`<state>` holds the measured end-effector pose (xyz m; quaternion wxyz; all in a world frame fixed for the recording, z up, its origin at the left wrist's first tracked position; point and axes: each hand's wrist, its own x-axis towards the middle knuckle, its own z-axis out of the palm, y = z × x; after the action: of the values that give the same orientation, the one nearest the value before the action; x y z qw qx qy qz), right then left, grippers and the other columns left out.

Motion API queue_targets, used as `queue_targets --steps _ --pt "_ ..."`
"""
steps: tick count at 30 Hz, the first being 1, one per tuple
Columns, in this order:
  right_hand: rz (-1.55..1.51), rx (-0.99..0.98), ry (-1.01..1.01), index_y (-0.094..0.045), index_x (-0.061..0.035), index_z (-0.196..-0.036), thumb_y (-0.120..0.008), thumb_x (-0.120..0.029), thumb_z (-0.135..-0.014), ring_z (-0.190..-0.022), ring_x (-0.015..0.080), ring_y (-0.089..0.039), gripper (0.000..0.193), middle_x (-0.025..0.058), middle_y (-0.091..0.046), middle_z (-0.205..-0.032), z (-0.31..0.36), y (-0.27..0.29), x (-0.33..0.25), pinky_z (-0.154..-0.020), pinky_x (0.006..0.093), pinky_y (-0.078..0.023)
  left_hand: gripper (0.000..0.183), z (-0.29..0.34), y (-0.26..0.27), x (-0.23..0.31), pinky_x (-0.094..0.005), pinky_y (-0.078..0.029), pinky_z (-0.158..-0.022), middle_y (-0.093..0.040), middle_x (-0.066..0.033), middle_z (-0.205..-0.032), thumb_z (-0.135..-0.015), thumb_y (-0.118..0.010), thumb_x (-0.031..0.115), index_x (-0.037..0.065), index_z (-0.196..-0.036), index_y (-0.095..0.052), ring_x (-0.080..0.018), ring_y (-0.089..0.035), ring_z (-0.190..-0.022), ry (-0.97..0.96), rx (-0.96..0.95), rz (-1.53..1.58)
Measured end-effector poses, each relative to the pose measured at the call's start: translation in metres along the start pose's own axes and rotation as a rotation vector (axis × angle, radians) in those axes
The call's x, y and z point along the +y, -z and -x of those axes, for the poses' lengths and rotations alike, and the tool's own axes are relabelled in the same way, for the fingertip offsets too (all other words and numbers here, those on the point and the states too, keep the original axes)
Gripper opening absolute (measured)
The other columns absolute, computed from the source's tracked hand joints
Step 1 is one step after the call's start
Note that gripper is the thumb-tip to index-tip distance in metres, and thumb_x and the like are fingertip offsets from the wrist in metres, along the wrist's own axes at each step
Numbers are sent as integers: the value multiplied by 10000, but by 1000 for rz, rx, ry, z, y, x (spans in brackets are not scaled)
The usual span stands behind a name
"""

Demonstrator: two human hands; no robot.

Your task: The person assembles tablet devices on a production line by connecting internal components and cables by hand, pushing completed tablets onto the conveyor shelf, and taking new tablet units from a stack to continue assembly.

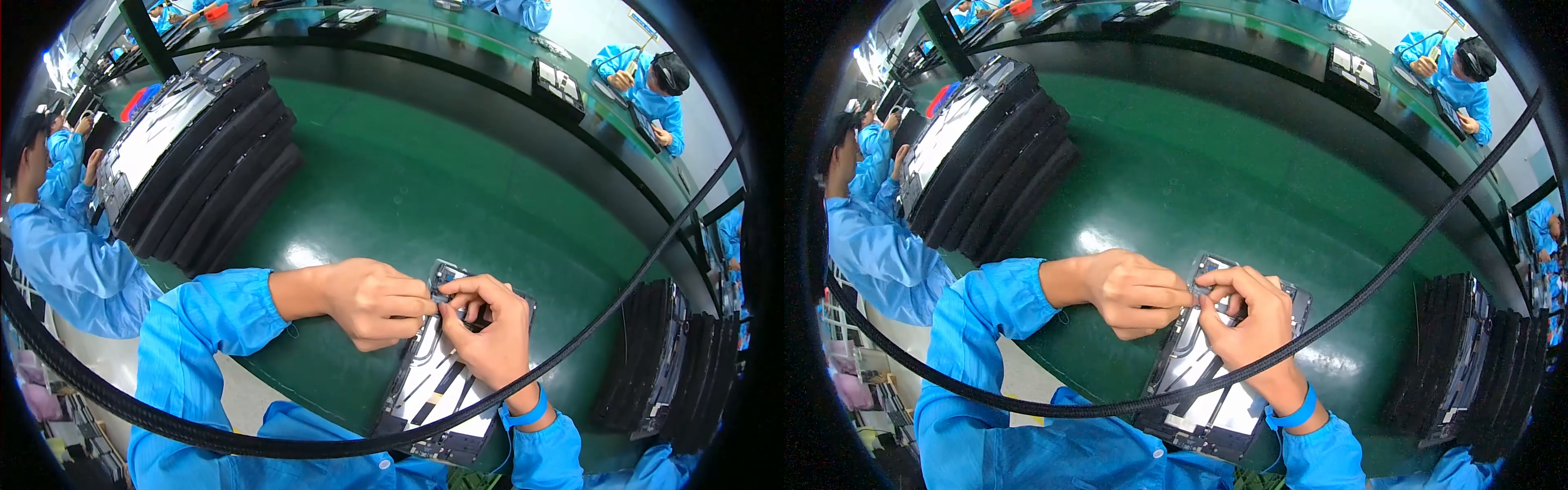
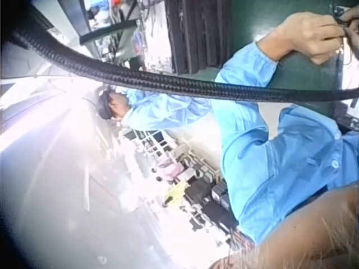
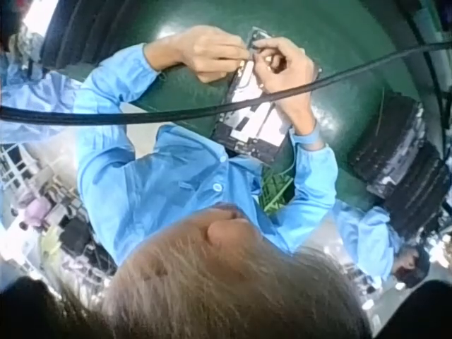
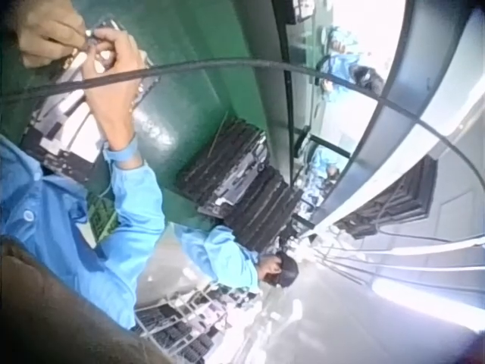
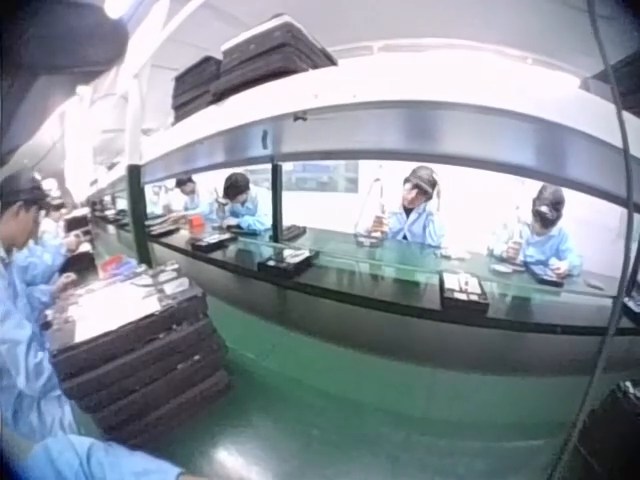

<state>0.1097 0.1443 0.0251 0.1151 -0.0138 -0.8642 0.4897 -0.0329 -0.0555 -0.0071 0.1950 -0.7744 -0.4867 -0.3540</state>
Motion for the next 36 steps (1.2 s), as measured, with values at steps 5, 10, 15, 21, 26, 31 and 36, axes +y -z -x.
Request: queue_targets --steps 5,10,15,21,26,31,36 --pt "-2 28 -22 -822 -87 -1030 -849 -47 -825 -633 130 -536 210 -8 -778 -825 1 -1 0 -746 324 -439 213 0 -2 -3 -369 -630 -701 -713 -176 -996 -646 -759 107 3 -784 -635 -283 -713 -837 -25 -37 57" --pt "-52 25 -28 -791 -50 -1202 -860 -50 -853 -643 111 -557 355 33 -796 -939 -2 0 1 -760 300 -484 221 -2 3 -4 -376 -621 -725 -702 -163 -985 -654 -764 123 19 -784 -618 -279 -692 -836 -24 -88 40" --pt "-346 182 -66 -669 -7 -1404 -791 -11 -976 -814 61 -623 446 111 -728 -1223 -14 14 14 -797 252 -520 218 -6 6 22 -402 -624 -758 -717 -172 -1007 -753 -743 179 3 -866 -682 -291 -714 -845 79 -89 -4" --pt "-130 541 60 -676 -25 -1293 -666 27 -1041 -939 96 -631 258 51 -696 -1142 -28 62 58 -874 275 -527 493 -41 -31 122 -592 -551 -1122 -641 -326 -1398 -942 -705 314 -37 -1287 -672 -459 -657 -1331 -72 -173 537" --pt "24 721 48 -668 -18 -1288 -632 69 -1027 -927 112 -621 278 56 -698 -1147 5 98 70 -849 290 -523 566 -30 -66 81 -621 -522 -1156 -600 -278 -1565 -905 -690 178 59 -1457 -651 -443 -603 -1458 99 -364 466" --pt "340 682 280 -733 -27 -1153 -696 93 -890 -958 258 -655 291 119 -718 -1119 67 102 17 -891 384 -539 445 -41 -31 -41 -492 -579 -1052 -667 -168 -1482 -798 -702 17 81 -1233 -767 -401 -703 -1205 259 -325 34" --pt "1102 562 111 -758 -71 -1218 -807 -55 -797 -1217 386 -603 424 164 -687 -1285 148 154 -48 -1094 529 -455 343 -25 -31 -151 -560 -479 -1241 -744 -186 -1429 -879 -596 -115 48 -1127 -769 -405 -653 -1410 535 -101 -80"
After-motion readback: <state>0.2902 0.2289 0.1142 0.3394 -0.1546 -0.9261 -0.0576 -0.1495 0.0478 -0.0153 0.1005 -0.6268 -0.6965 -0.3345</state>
